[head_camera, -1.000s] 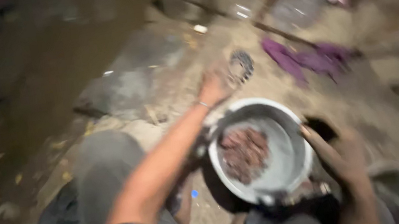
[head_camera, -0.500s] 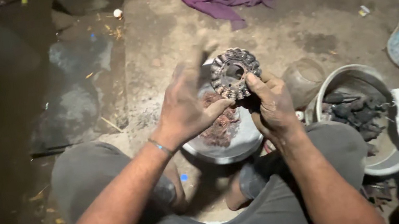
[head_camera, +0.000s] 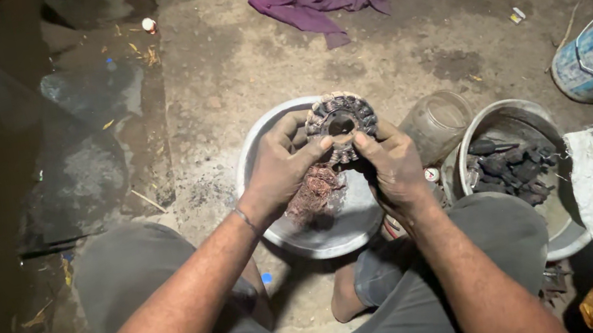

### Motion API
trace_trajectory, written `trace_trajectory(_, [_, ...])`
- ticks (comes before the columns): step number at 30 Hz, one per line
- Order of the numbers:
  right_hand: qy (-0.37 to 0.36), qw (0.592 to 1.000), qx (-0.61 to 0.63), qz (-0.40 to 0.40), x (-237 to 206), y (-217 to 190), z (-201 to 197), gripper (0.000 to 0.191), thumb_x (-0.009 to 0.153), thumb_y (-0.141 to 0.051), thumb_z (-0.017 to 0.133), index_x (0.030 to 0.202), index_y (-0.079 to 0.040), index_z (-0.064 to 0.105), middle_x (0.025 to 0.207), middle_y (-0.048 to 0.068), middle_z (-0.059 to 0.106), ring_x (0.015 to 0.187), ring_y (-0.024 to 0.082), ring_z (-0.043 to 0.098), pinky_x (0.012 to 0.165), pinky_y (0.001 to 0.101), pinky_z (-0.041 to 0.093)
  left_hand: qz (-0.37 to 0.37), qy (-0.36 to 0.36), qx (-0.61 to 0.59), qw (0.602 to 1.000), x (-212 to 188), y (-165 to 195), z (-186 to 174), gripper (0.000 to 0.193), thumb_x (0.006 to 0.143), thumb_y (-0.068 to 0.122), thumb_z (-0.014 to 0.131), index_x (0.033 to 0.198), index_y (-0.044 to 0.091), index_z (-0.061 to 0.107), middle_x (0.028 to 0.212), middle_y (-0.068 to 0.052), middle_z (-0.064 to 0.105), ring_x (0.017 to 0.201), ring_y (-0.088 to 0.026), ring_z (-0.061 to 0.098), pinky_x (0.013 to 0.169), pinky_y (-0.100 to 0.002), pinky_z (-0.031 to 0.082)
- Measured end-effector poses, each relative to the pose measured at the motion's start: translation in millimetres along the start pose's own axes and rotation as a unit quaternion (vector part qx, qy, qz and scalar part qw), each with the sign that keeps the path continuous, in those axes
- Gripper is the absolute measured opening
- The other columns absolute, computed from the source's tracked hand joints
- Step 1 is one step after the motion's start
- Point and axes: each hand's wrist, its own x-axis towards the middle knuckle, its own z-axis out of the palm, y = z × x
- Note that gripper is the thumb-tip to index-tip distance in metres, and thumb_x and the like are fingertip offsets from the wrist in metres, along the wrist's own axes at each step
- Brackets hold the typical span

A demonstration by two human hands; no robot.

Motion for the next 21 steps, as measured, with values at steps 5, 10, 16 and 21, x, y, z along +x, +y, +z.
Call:
trace_trajectory(5, [0.005,0.999,0.032,0.014,17,3,7,0.032,0.102,-0.012,0.063,0.128,0.006,0.063,0.115,0.012,0.073,0.101,0.018,0.07,0.092,0.0341,0.057,-0.006,-0.043,-0.027,0.999,11,13,-18,0.04,0.096,0.012,0.069,0.132,-0.002,0.057,0.12,-0.008,0.07,0.108,-0.013,0.066,0.093,-0.029,0.056])
trace_trajectory(10, [0.011,0.999,0.012,0.028,31,6,19,0.032,0.102,-0.013,0.064,0.128,0.006,0.063,0.114,0.012,0.073,0.1,0.017,0.069,0.091,0.0336,0.056,-0.056,-0.005,-0.137,0.989,15,22,-29,0.034,0.102,0.022,0.06,0.127,-0.001,0.064,0.113,-0.007,0.072,0.102,-0.012,0.069,0.091,-0.029,0.057])
trace_trajectory(16, [-0.01,0.999,-0.026,0.026,40,15,27,0.033,0.102,-0.014,0.065,0.128,0.006,0.063,0.114,0.012,0.073,0.1,0.016,0.069,0.09,0.0324,0.056,-0.046,0.04,-0.195,0.979,18,12,-41,0.026,0.105,0.019,0.059,0.117,-0.003,0.067,0.103,-0.006,0.073,0.092,-0.011,0.069,0.084,-0.028,0.057])
trace_trajectory(21, [0.036,0.986,-0.162,0.032,47,17,27,0.033,0.1,-0.016,0.062,0.124,0.006,0.066,0.108,0.01,0.072,0.093,0.014,0.066,0.083,0.0302,0.055,-0.058,0.071,-0.143,0.986,23,0,-45,0.022,0.093,0.012,0.07,0.113,0.003,0.065,0.1,-0.001,0.071,0.087,-0.01,0.068,0.074,-0.028,0.058])
